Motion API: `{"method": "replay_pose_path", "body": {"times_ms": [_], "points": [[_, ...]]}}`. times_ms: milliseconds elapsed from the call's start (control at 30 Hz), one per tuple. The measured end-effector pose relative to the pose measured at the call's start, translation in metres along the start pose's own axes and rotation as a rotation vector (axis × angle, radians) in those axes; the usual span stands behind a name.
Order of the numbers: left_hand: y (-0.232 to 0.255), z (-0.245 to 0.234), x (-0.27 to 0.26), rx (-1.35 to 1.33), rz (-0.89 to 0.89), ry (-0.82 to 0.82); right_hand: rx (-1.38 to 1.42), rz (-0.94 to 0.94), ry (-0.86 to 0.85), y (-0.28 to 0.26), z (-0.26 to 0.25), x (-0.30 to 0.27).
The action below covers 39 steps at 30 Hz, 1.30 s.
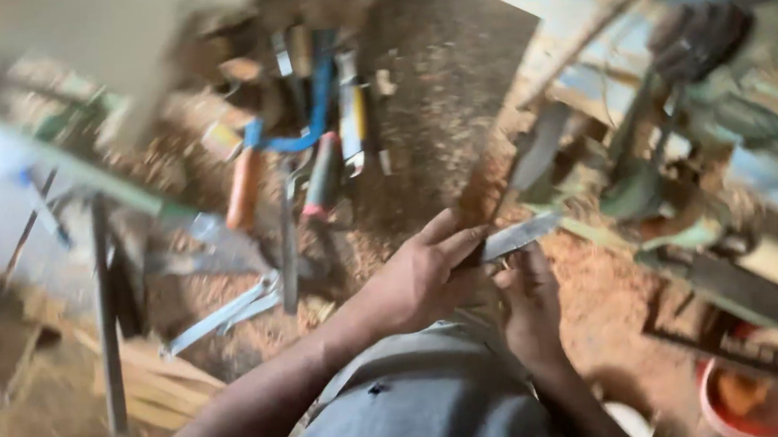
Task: The person uses a woodworking chisel to shape a piece of wood on a rotating lathe after sharpening the tool.
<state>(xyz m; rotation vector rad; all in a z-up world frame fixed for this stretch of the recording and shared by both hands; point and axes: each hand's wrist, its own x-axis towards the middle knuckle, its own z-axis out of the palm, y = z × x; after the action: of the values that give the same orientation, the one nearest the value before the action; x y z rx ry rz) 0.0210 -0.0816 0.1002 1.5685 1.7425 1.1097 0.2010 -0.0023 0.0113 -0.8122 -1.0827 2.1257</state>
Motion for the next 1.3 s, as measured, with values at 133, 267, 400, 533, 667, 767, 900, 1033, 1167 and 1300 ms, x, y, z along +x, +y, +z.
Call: {"method": "replay_pose_path", "body": {"times_ms": [133,267,400,533,667,767,900,1033,1167,1300], "points": [[-0.011,0.014,-0.046,-0.591,-0.343,0.295,-0.256,0.117,-0.508,0.01,0.023,0.008],[-0.03,0.028,-0.091,-0.81,-0.503,0.71,-0.665,0.239,-0.718,0.042,0.042,0.007],[-0.021,-0.011,-0.138,0.099,-0.247,0.807,-0.885,0.14,-0.735,0.03,0.08,0.004],[-0.059,-0.011,-0.176,0.528,-0.862,0.755,-1.099,-0.14,-0.798,0.026,0.114,0.019],[-0.099,0.001,-0.186,0.042,-1.16,0.646,-1.35,-0.001,-0.801,0.019,0.167,0.029],[-0.075,-0.013,-0.193,0.025,-1.312,0.513,-1.373,0.029,-0.806,0.046,0.168,0.044],[-0.04,-0.01,-0.247,-0.057,-1.346,0.517,-1.343,0.083,-0.766,0.051,0.192,0.042],[-0.01,0.023,-0.312,-0.556,-1.258,0.813,-1.449,-0.268,-0.708,0.081,0.176,0.038],[-0.007,0.065,-0.353,-0.812,-1.104,1.119,-1.582,-0.798,-0.834,0.102,0.175,0.026],[-0.009,0.079,-0.356,-0.907,-1.048,1.295,-1.646,-0.59,-0.94,0.131,0.184,0.033]]}}
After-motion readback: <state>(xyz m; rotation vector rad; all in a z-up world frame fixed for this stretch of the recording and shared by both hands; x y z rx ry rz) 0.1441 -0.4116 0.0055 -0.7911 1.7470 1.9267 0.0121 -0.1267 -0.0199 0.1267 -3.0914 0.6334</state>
